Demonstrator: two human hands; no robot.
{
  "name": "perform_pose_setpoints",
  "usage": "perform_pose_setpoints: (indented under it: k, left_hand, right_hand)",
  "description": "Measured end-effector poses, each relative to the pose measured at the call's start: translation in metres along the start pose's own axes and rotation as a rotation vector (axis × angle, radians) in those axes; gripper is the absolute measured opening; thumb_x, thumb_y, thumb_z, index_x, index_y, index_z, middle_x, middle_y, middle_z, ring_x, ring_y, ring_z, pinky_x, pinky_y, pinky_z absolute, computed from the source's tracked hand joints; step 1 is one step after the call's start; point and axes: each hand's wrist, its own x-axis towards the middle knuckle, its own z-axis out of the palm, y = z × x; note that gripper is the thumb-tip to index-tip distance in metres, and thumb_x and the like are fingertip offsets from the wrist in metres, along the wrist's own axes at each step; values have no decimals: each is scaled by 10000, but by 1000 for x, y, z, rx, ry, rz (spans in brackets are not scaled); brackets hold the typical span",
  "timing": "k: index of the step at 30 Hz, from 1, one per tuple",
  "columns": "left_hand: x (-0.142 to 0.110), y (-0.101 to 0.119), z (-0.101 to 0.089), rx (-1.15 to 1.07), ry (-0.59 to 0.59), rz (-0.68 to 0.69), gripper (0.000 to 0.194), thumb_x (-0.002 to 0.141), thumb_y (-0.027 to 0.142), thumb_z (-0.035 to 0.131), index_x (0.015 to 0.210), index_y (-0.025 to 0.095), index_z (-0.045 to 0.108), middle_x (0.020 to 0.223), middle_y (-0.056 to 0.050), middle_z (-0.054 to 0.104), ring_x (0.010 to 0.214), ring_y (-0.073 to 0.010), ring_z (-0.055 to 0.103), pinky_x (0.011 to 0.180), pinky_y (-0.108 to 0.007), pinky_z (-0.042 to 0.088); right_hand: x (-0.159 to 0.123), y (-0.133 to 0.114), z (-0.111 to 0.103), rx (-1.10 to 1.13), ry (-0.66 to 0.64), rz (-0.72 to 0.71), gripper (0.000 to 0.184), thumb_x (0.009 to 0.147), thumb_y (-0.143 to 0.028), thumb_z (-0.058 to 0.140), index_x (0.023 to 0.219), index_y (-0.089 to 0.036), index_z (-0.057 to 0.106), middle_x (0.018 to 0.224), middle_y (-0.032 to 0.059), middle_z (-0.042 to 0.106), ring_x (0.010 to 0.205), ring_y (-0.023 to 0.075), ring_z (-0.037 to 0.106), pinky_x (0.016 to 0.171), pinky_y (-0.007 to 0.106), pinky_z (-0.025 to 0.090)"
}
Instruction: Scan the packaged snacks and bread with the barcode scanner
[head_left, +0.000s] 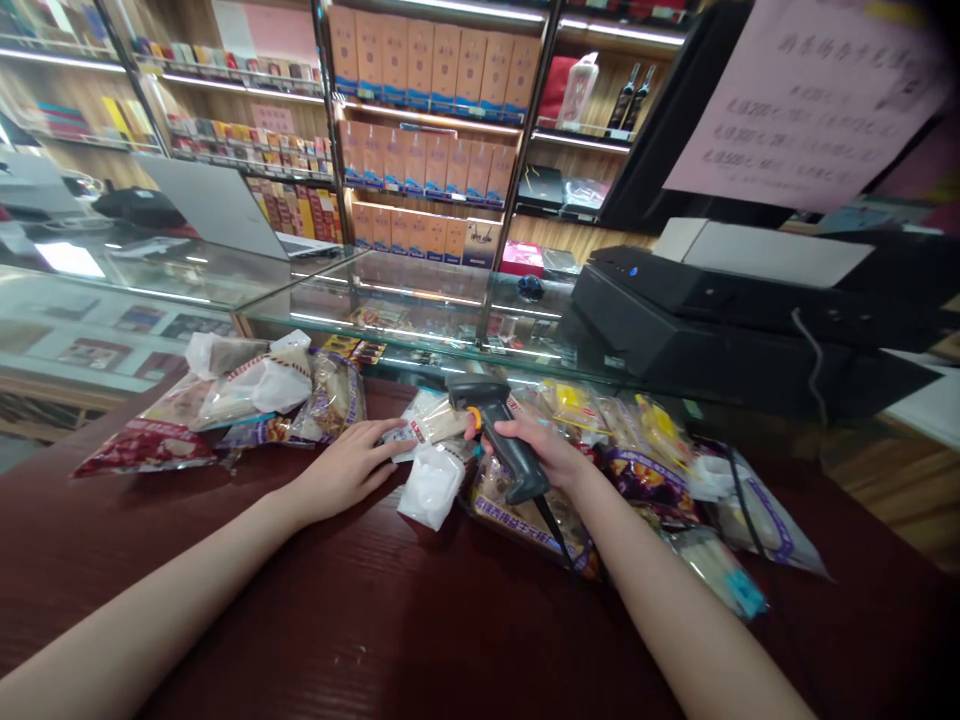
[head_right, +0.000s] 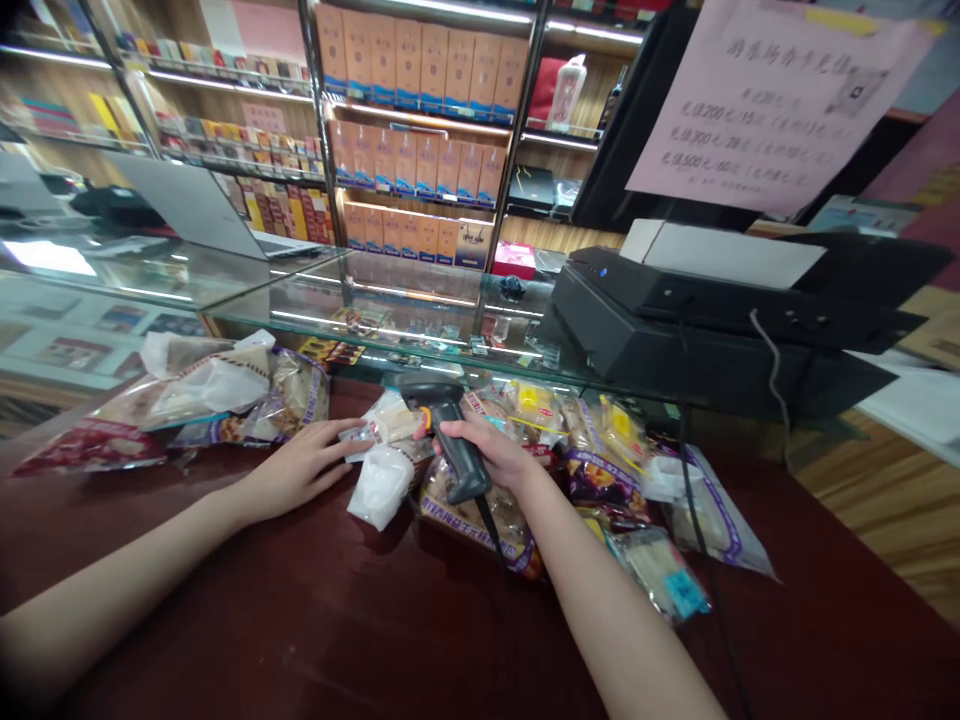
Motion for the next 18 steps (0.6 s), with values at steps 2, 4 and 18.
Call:
perform_pose_setpoints:
  k: [2,4,18]
  left_hand:
    - [0,-1,0,-3,2,8,414,952,214,470,1349,299,551,1458,-102,457,1268,-279,485,1044,-476,422]
    - [0,-2,-1,-14,14,6,380,950,190,467,1303,275,582,1428,-109,474,1257,-269,490,1043,-466,429]
    - [5,8,-11,-289,146,-155,92,997,253,398,980,199,471,1317,-122,492,1228,-197,523,1049,-399,430]
  right_hand:
    - [0,-1,1,-9,3,10,339,759,-421,700,977,-165,656,798,43,653,683,114,543,518,182,424]
    - [-1,-3,1,-15,4,7,354,758,-426,703,991,-164,655,834,48,660,682,109,542,502,177,411]
    - [1,-1,-2,-38,-15,-10,332,791,-415,672,1014,-170,677,926,74,677,707,117,548,507,183,418]
